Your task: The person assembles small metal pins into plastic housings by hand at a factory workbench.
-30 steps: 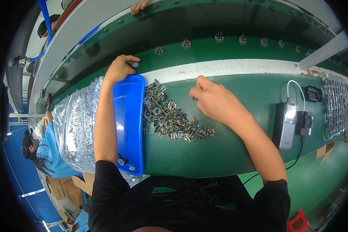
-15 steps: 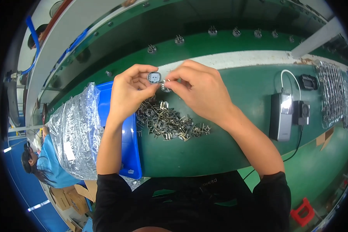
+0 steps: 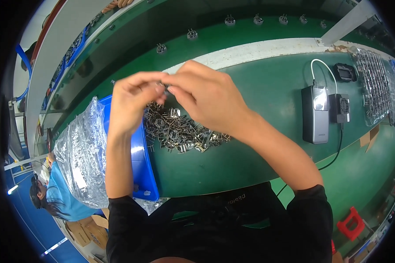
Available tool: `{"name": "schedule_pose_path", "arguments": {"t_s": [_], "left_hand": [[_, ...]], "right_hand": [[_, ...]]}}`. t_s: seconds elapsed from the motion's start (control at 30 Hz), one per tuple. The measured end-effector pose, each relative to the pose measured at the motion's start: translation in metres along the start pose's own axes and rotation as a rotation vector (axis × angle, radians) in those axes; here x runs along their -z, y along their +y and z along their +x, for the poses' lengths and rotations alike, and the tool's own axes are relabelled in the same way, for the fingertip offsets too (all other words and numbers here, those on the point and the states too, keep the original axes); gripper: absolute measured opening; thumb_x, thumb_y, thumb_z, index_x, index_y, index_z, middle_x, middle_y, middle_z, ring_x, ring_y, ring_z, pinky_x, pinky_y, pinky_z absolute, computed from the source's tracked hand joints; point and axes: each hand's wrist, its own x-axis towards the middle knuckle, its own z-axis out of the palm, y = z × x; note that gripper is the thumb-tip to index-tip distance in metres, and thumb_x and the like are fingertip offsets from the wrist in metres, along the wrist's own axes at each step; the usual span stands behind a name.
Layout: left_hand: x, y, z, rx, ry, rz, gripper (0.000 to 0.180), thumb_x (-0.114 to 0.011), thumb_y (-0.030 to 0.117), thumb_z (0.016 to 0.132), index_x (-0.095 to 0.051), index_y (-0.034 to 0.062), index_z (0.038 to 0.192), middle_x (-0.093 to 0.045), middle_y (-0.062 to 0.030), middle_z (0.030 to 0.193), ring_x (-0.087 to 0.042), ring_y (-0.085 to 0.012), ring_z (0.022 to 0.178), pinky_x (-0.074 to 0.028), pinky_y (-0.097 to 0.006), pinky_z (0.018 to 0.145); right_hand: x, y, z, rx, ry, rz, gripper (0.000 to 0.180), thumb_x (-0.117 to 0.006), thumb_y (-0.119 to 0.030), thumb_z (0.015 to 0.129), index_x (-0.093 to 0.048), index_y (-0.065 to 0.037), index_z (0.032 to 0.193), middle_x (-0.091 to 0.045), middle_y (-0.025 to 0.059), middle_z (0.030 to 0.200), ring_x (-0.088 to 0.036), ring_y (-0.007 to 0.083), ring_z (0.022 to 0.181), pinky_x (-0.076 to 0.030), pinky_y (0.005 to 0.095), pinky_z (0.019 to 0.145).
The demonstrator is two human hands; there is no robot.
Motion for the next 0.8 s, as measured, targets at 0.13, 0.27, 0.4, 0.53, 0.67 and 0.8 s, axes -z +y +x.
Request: {"name": "schedule_pose_path", "arguments": {"t_s": [0.13,0.27,0.4,0.53,0.67,0.8], "left_hand": [[0.034,-0.015,0.045,-0.045,0.31,0.317,0.026,-0.065,0.004,0.087,-0.07,-0.0068,0.11,-0.071,-0.0104,0.088,-0.066,-0.0129,0.075,-0.053,-0.025,0.072],[0.085,-0.053,0.087,0.016,0.41,0.522,0.025,-0.067,0.009,0.085,-0.073,-0.003,0.107,-0.074,-0.0126,0.089,-0.07,-0.0168,0.08,-0.054,-0.029,0.075],[0.095,-0.073,0.096,0.034,0.442,0.852,0.025,-0.069,0.014,0.086,-0.074,0.0,0.106,-0.075,-0.0115,0.089,-0.069,-0.0151,0.075,-0.052,-0.028,0.07],[0.084,-0.058,0.087,0.023,0.459,0.845,0.027,-0.071,0.02,0.083,-0.074,0.0041,0.104,-0.074,-0.0167,0.093,-0.071,-0.031,0.093,-0.053,-0.037,0.085],[0.113,-0.042,0.064,-0.063,0.553,1.306,0.035,-0.07,0.023,0.083,-0.071,0.004,0.112,-0.072,-0.0198,0.104,-0.068,-0.034,0.102,-0.051,-0.039,0.092],[0.13,-0.048,0.051,0.124,0.537,1.333,0.04,-0.076,0.023,0.077,-0.071,0.004,0.112,-0.072,-0.0202,0.102,-0.069,-0.0353,0.099,-0.053,-0.041,0.09]], "right_hand": [[-0.012,0.025,0.003,-0.103,-0.207,0.066,0.016,-0.065,0.0,0.086,-0.069,-0.002,0.102,-0.064,0.0077,0.089,-0.062,0.0218,0.072,-0.05,0.0311,0.063],[-0.04,0.036,0.001,-0.062,-0.429,-0.156,0.016,-0.065,-0.01,0.088,-0.07,-0.004,0.102,-0.062,0.0071,0.096,-0.062,0.027,0.09,-0.052,0.0383,0.08],[-0.065,0.043,0.005,-0.019,-0.516,-0.298,0.016,-0.068,-0.016,0.085,-0.071,-0.006,0.098,-0.058,0.0066,0.096,-0.059,0.0256,0.097,-0.051,0.0395,0.084],[-0.074,0.049,0.009,0.047,-0.541,-0.366,0.013,-0.07,-0.016,0.081,-0.069,-0.005,0.089,-0.057,0.0074,0.095,-0.058,0.0265,0.093,-0.051,0.0392,0.083],[-0.069,0.051,0.023,0.028,-0.715,-0.37,0.006,-0.066,-0.008,0.077,-0.065,-0.005,0.083,-0.059,0.0089,0.093,-0.059,0.028,0.091,-0.051,0.0411,0.081],[-0.055,0.042,0.03,-0.091,-0.836,-0.264,0.005,-0.063,-0.004,0.074,-0.062,-0.004,0.079,-0.06,0.0097,0.088,-0.06,0.0297,0.088,-0.051,0.0414,0.078]]}}
